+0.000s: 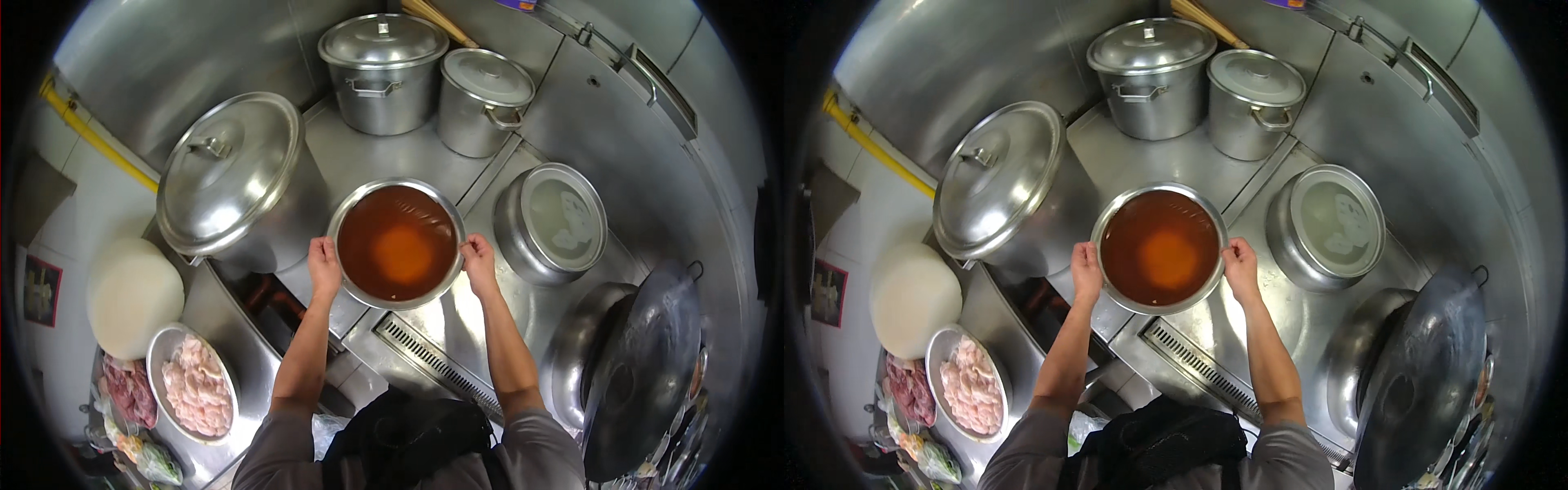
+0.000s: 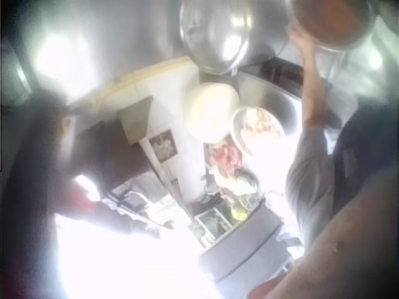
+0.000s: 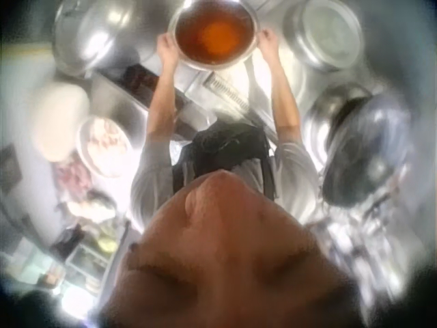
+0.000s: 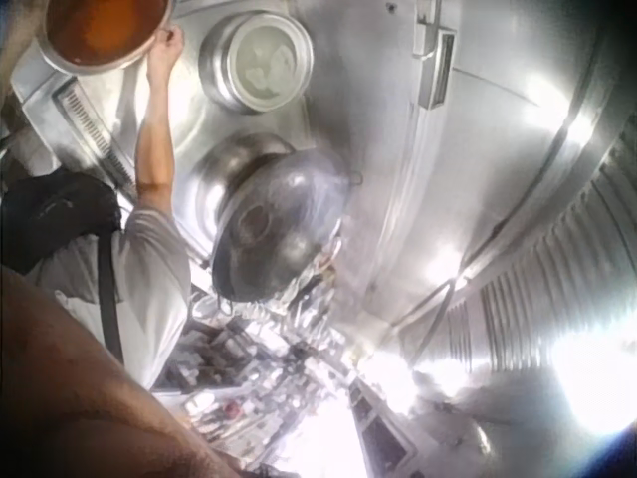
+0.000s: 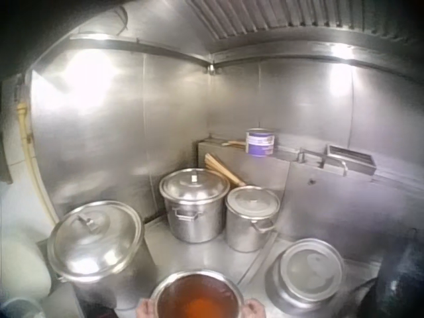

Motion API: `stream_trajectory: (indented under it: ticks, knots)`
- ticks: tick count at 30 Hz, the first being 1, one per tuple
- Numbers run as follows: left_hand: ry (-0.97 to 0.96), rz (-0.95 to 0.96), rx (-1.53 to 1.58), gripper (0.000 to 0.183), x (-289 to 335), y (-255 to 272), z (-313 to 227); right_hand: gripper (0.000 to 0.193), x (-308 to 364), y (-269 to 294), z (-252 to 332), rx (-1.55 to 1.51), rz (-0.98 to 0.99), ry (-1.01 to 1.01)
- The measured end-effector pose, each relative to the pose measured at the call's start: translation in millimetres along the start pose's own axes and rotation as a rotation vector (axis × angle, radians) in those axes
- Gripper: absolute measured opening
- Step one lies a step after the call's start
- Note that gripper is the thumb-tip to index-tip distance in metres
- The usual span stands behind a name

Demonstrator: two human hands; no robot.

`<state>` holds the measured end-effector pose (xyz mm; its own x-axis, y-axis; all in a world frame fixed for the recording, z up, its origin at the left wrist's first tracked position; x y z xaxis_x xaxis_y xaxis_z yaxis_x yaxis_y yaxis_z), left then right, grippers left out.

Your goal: The person prepares a stir-fry dish by cleaning a wok, gathering pre-chopped vegetables and a bowl of broth, then sauteing onions and other ingredients with oil and liquid seasonings over a high flame.

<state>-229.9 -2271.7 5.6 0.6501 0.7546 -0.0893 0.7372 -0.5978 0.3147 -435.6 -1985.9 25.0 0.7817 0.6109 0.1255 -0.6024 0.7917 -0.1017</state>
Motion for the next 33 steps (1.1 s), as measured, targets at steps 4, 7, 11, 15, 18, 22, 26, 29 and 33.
stream_trajectory:
  ticks: [4, 7, 11, 15, 18, 22, 26, 29, 33]
  knots:
    - [-0.085, 0.056, 0.018, 0.028, -29.7, -0.3, 13.8, 0.005, -12.1, -1.4, -5.1, 0.024, -0.064, -0.011]
    - [-0.124, 0.065, -0.097, 0.023, -42.5, 8.7, 14.7, 0.011, -17.9, -11.9, -12.5, 0.058, -0.095, 0.017]
    - [0.033, 0.233, -0.064, 0.046, -63.2, 29.8, 19.5, 0.023, -12.0, -27.7, -1.7, 0.246, -0.080, 0.001]
    - [0.211, 0.296, -0.090, 0.057, -52.7, 46.1, -30.3, 0.032, 51.6, -19.9, 21.2, 0.315, -0.262, 0.118]
    - [-0.214, 0.083, -0.270, 0.062, -9.6, 74.8, -50.3, 0.037, 152.6, -28.9, 19.4, 0.511, -0.191, 0.259]
    - [-0.361, 0.023, -0.193, 0.052, 96.5, 57.9, -85.1, 0.037, 352.0, -14.1, -29.5, 0.560, -0.145, 0.081]
    - [-0.464, 0.120, -0.272, 0.044, 196.2, 40.2, -58.4, 0.031, 527.1, -12.0, -46.6, 0.455, -0.347, -0.257]
    - [-0.563, 0.404, -0.278, 0.036, 297.2, 3.5, -58.8, 0.031, 617.4, -2.2, -70.9, 0.423, -0.476, -0.243]
    - [-0.733, 0.942, -0.098, 0.027, 466.0, -69.8, -131.0, 0.030, 717.1, 31.1, -90.7, 0.591, -0.594, -0.227]
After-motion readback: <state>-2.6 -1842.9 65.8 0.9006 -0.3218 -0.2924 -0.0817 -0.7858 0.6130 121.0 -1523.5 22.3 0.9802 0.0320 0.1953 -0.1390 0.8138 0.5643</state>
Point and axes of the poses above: each hand's wrist, its own x-axis away from the middle knuckle, its own y-axis out of the back of the hand, z = x × y, the point moved 1 cm from there along -x, towards the middle knuckle, and after that the axes turned 13 degrees about z, right-handed, at the moved point
